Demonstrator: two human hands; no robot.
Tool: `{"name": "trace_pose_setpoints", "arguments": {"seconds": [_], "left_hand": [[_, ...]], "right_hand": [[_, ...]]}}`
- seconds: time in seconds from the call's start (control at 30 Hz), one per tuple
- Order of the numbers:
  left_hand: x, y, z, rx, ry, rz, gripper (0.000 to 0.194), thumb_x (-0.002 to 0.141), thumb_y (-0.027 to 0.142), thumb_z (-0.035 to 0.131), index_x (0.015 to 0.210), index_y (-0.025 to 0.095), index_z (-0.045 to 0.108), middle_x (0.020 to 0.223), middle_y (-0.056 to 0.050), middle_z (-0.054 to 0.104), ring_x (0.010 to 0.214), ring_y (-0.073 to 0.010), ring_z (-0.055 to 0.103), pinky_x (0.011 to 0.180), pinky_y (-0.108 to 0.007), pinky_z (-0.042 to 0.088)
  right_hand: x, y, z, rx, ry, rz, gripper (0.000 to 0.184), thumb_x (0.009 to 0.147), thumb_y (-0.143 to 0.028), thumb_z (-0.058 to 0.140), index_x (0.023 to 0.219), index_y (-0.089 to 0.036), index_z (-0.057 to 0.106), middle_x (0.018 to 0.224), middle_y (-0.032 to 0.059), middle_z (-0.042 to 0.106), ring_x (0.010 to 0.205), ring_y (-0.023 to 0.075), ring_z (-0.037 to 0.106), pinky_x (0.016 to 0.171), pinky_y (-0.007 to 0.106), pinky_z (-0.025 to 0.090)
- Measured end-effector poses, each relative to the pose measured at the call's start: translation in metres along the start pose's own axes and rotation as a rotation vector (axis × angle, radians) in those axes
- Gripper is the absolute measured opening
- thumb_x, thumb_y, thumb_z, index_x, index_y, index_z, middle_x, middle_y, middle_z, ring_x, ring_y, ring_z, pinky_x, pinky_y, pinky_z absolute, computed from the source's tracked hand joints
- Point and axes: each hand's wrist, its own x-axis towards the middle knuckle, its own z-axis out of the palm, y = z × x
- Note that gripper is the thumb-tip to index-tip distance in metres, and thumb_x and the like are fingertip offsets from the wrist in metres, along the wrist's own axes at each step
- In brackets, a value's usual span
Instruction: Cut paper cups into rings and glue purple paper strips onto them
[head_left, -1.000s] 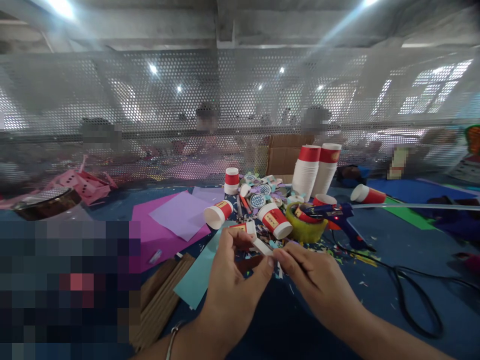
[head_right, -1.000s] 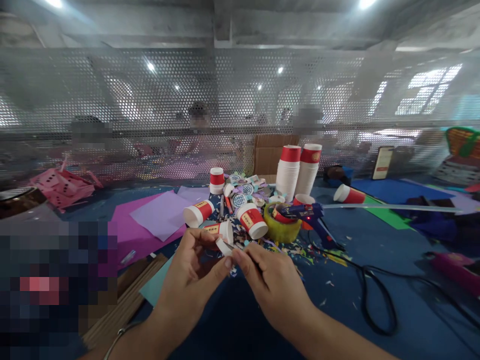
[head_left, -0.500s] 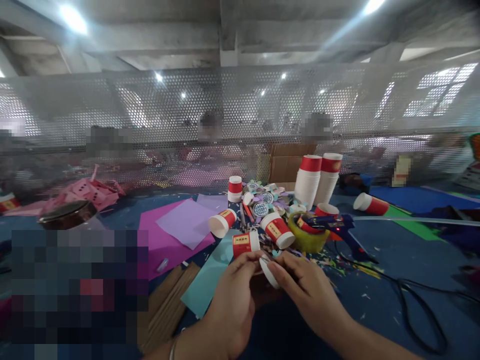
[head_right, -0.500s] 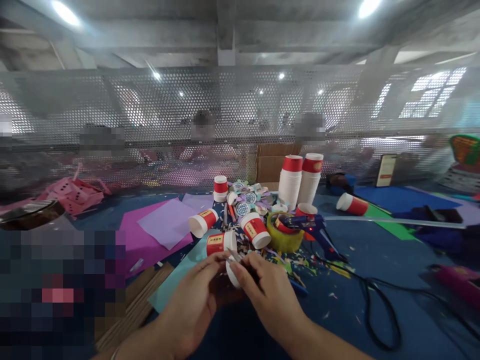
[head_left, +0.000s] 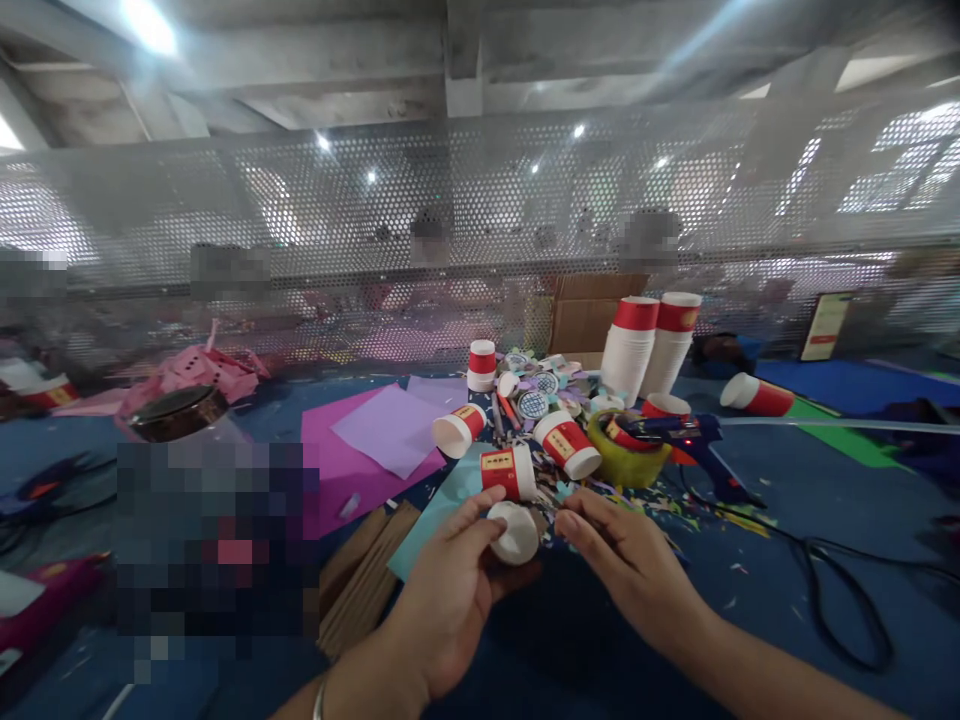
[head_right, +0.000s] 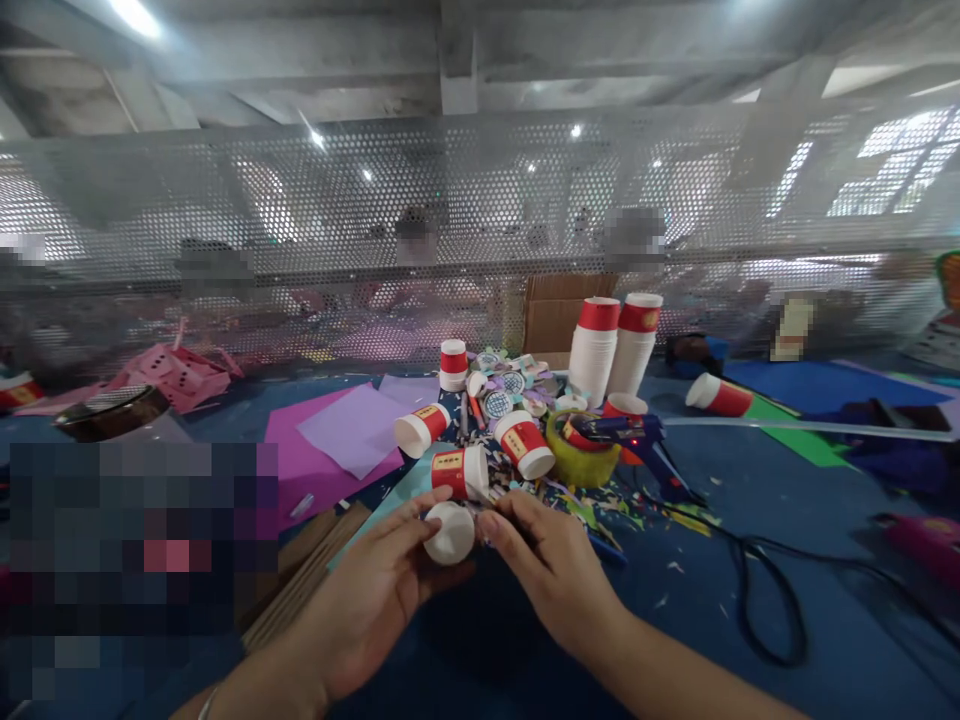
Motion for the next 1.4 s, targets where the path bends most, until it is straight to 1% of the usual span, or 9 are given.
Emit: {"name": "trace_pose_setpoints", "arguments": {"seconds": [0.13, 0.27, 0.43, 0.73, 0.93, 1.07, 1.23, 1.33, 1.4], "left_hand": [[0.007, -0.002, -0.008, 0.038, -0.119, 0.017, 0.018, 0.079, 0.020, 0.069, 0.096, 0.015, 0.068, 0.093, -0.008, 0.069, 0.085, -0.0183, 0.062, 0.079, -0.032, 0.050], [0.010, -0.003, -0.011, 0.062, -0.160, 0.014, 0.020, 0.079, 0.023, 0.071, 0.097, 0.015, 0.066, 0.092, -0.007, 0.070, 0.082, -0.0179, 0.063, 0.080, -0.032, 0.049], [0.006, 0.002, -0.013, 0.126, -0.148, -0.015, 0.026, 0.076, 0.021, 0.073, 0.099, 0.014, 0.063, 0.093, -0.007, 0.069, 0.080, -0.0167, 0.061, 0.075, -0.031, 0.051], [-0.005, 0.004, -0.010, 0.234, -0.137, -0.041, 0.033, 0.076, 0.026, 0.075, 0.103, 0.015, 0.061, 0.086, -0.006, 0.067, 0.077, -0.0179, 0.061, 0.063, -0.030, 0.055], [-0.003, -0.002, -0.010, 0.324, -0.161, 0.054, 0.026, 0.073, 0.031, 0.077, 0.084, 0.015, 0.060, 0.070, 0.000, 0.063, 0.060, -0.0095, 0.053, 0.057, -0.022, 0.043], [0.001, -0.005, -0.013, 0.554, -0.153, 0.198, 0.022, 0.077, 0.033, 0.071, 0.076, 0.016, 0.057, 0.062, 0.003, 0.057, 0.055, -0.0092, 0.046, 0.053, -0.023, 0.035], [-0.001, -0.002, -0.014, 0.849, -0.157, 0.305, 0.013, 0.082, 0.029, 0.060, 0.075, 0.019, 0.055, 0.063, 0.002, 0.055, 0.058, -0.0139, 0.048, 0.054, -0.028, 0.035], [-0.004, 0.001, -0.014, 1.168, -0.188, 0.413, 0.005, 0.080, 0.020, 0.058, 0.075, 0.020, 0.059, 0.069, -0.001, 0.059, 0.068, -0.0185, 0.053, 0.063, -0.032, 0.038], [-0.005, 0.003, -0.016, 1.289, -0.193, 0.473, 0.005, 0.078, 0.017, 0.059, 0.076, 0.020, 0.062, 0.078, -0.003, 0.063, 0.079, -0.0220, 0.056, 0.071, -0.035, 0.040]], "right_hand": [[0.000, -0.001, 0.000, -0.024, -0.040, 0.004, 0.036, 0.096, -0.049, 0.044, 0.072, -0.021, 0.045, 0.065, -0.0031, 0.041, 0.058, 0.0135, 0.040, 0.052, 0.024, 0.032], [0.001, -0.003, 0.004, -0.081, -0.094, -0.001, 0.023, 0.091, -0.041, 0.056, 0.080, -0.020, 0.050, 0.068, -0.0032, 0.047, 0.060, 0.0135, 0.043, 0.054, 0.024, 0.034], [0.003, -0.002, 0.008, -0.044, -0.092, 0.019, 0.019, 0.091, -0.037, 0.054, 0.083, -0.021, 0.050, 0.071, -0.0020, 0.051, 0.062, 0.0141, 0.046, 0.056, 0.025, 0.038], [0.001, -0.004, 0.005, 0.095, -0.101, 0.092, 0.029, 0.095, -0.044, 0.046, 0.078, -0.021, 0.051, 0.068, -0.0010, 0.049, 0.062, 0.0150, 0.044, 0.056, 0.026, 0.037], [0.000, -0.005, 0.004, 0.123, -0.113, 0.086, 0.029, 0.094, -0.043, 0.047, 0.077, -0.020, 0.053, 0.069, -0.0014, 0.049, 0.063, 0.0146, 0.044, 0.057, 0.026, 0.037], [0.001, -0.001, 0.004, 0.040, -0.102, 0.065, 0.029, 0.094, -0.042, 0.046, 0.077, -0.020, 0.053, 0.068, -0.0015, 0.049, 0.062, 0.0147, 0.043, 0.057, 0.026, 0.036], [0.005, 0.007, 0.001, -0.082, -0.029, 0.080, 0.029, 0.094, -0.042, 0.047, 0.075, -0.021, 0.050, 0.067, -0.0015, 0.049, 0.062, 0.0153, 0.045, 0.056, 0.026, 0.036], [0.009, 0.011, 0.000, -0.129, 0.004, 0.085, 0.029, 0.093, -0.043, 0.048, 0.074, -0.021, 0.050, 0.067, -0.0009, 0.052, 0.062, 0.0161, 0.048, 0.057, 0.026, 0.038], [0.010, 0.012, 0.000, -0.141, 0.012, 0.082, 0.027, 0.092, -0.042, 0.048, 0.075, -0.021, 0.052, 0.068, -0.0004, 0.055, 0.062, 0.0164, 0.051, 0.057, 0.026, 0.039]]}}
